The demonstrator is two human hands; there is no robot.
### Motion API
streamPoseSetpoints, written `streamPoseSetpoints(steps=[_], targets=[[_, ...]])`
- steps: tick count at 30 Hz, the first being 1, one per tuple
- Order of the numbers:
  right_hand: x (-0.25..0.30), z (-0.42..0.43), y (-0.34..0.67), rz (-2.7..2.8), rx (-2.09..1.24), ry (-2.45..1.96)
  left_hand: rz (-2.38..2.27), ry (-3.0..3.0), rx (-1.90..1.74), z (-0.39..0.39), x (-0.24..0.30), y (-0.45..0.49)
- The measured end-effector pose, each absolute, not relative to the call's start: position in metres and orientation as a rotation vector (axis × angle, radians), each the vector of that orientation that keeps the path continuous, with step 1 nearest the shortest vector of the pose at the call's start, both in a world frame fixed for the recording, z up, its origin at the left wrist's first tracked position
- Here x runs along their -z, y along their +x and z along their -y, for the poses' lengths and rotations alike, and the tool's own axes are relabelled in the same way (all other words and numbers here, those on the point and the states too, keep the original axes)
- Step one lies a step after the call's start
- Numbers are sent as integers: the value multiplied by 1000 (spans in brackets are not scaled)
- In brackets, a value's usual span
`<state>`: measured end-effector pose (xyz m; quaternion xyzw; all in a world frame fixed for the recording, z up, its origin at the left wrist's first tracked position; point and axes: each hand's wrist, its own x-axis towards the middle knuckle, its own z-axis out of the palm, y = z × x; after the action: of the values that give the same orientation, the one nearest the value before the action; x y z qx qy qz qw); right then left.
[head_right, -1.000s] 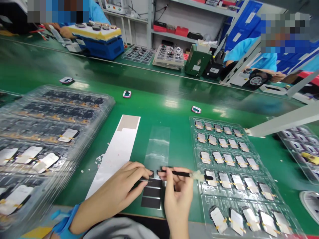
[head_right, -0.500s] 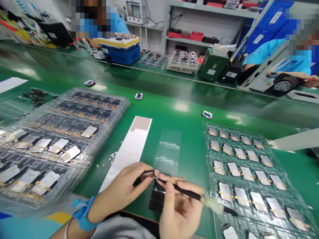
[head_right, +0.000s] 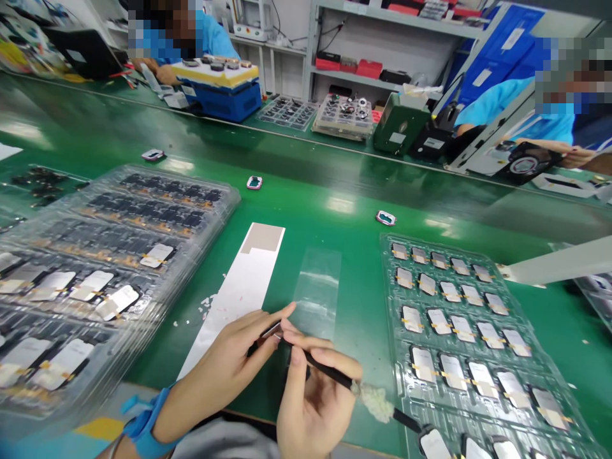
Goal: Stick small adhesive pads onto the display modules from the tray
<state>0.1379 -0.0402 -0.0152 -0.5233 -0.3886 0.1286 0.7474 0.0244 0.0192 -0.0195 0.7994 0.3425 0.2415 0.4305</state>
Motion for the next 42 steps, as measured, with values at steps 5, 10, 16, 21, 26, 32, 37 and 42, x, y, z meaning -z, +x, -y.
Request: streamPoseSetpoints(steps=[5, 10, 16, 21, 26, 32, 37, 42], targets=[[14, 38, 135, 843, -231, -1120, -854, 2025, -585, -18, 18, 23], [14, 38, 134, 846, -229, -1150, -860, 1974, -590, -18, 17, 22], [17, 39, 134, 851, -287, -1172, -838, 1973, -570, -17, 18, 23], [19, 37, 134, 862, -270, -1160, -853, 1972, -559, -17, 15, 23], [20, 37, 133, 861, -300, -1110, -844, 1973, -562, -17, 13, 22], [19, 35, 131, 861, -267, -1133, -821, 1964, -558, -16, 13, 21], [20, 34, 132, 889, -244, -1130, -826, 1983, -566, -17, 13, 21], [23, 35, 133, 913, -243, -1076, -823, 2004, -592, -16, 14, 22]])
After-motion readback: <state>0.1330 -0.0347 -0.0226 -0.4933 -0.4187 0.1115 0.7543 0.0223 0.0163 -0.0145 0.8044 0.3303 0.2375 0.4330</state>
